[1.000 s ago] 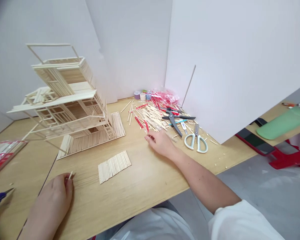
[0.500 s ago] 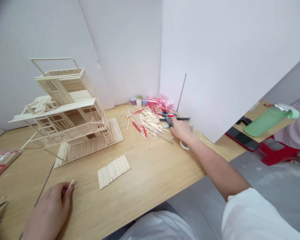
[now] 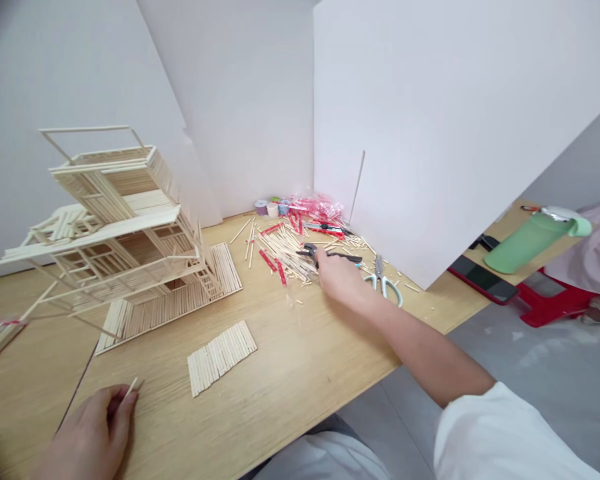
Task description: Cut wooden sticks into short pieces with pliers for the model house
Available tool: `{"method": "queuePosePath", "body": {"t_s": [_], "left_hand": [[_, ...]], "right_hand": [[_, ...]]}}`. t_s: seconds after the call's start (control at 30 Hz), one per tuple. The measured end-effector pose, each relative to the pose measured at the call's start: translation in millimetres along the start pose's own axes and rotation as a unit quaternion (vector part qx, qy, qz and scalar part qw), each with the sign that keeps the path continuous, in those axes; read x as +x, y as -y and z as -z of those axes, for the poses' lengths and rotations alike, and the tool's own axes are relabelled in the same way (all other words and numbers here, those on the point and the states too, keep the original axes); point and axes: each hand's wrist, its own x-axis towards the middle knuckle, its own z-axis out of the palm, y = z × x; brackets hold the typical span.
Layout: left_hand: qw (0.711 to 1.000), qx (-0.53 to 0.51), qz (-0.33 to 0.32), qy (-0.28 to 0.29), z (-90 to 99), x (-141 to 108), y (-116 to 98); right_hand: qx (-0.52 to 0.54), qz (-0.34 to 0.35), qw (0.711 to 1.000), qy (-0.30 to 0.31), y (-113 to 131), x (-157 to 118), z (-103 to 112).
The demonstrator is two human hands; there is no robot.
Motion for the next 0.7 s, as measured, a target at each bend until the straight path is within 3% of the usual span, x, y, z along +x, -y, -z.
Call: {"method": "queuePosePath", "body": {"t_s": [0.13, 0.33, 0.43, 0.53, 0.7], "left_hand": [[1.0, -0.006, -0.002, 0.004, -4.6, 0.1, 6.9], [1.0, -0.018, 0.008, 0.006, -3.4, 0.1, 3.1], [1.0, -0.021, 0.012, 0.01, -4.5, -0.2, 4.7], [1.0, -0.018, 0.006, 0.006, -5.7, -0.3, 7.4], [0.999, -0.03, 0.022, 0.019, -4.3, 1.4, 7.1]], "right_hand": [[-0.013, -0.007, 1.0, 0.0, 10.5, -13.3, -8.6], [-0.006, -0.008, 1.0, 0.011, 16.1, -6.9, -16.3], [-0.012, -0.042, 0.999, -0.011, -7.0, 12.2, -3.0], [-0.039, -0.114, 0.993, -0.015, -47.6, 39.4, 10.5], [-0.044, -0.161, 0.986, 0.03, -94.3, 66.2, 2.5]]}}
